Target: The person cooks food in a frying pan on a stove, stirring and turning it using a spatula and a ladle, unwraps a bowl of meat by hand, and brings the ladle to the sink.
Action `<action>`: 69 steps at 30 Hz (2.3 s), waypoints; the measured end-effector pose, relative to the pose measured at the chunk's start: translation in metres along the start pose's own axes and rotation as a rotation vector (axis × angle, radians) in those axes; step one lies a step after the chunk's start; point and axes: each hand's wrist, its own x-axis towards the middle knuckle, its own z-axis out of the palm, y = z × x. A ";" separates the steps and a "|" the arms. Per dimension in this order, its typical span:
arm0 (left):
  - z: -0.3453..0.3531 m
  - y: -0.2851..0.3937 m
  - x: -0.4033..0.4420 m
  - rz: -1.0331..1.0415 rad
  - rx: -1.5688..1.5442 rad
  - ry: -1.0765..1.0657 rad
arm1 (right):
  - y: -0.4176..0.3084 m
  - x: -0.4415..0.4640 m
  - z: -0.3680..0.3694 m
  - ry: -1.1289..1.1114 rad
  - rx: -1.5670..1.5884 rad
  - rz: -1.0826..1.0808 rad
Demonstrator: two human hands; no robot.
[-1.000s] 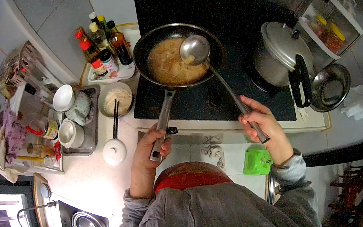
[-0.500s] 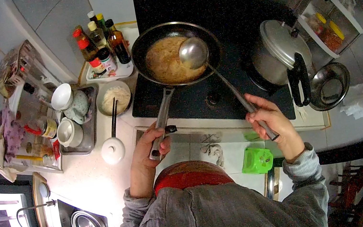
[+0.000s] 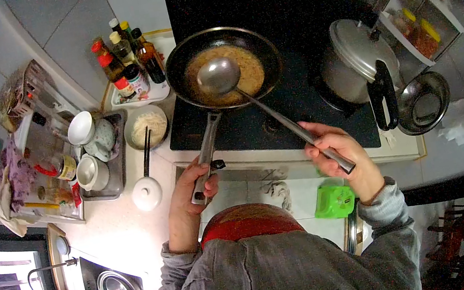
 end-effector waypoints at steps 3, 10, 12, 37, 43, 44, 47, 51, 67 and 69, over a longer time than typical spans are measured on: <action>-0.001 -0.001 0.000 0.000 -0.006 -0.006 | -0.006 -0.004 -0.004 0.029 -0.131 -0.066; 0.002 -0.002 -0.001 0.017 0.058 -0.003 | -0.034 -0.022 -0.007 0.233 -0.464 -0.170; 0.000 -0.003 0.001 0.005 0.002 -0.032 | -0.044 -0.026 -0.005 0.269 -0.516 -0.165; 0.000 -0.006 0.002 0.008 -0.020 -0.008 | -0.053 -0.034 0.016 0.199 -0.640 -0.027; 0.002 -0.006 0.000 -0.012 -0.031 0.014 | -0.043 -0.016 0.009 0.094 -0.435 0.036; 0.003 -0.006 0.000 0.001 -0.019 0.014 | -0.040 -0.012 0.005 0.059 -0.366 0.046; 0.006 -0.006 -0.002 0.025 0.000 0.006 | -0.031 -0.007 0.005 0.102 -0.441 -0.030; 0.005 -0.007 -0.001 0.020 -0.006 -0.006 | -0.027 0.004 0.002 0.126 -0.530 -0.109; 0.000 -0.005 0.000 -0.008 -0.007 0.026 | -0.010 0.023 0.002 0.119 -0.635 -0.122; 0.000 -0.004 0.000 -0.011 -0.012 0.023 | -0.008 0.023 0.004 0.103 -0.622 -0.115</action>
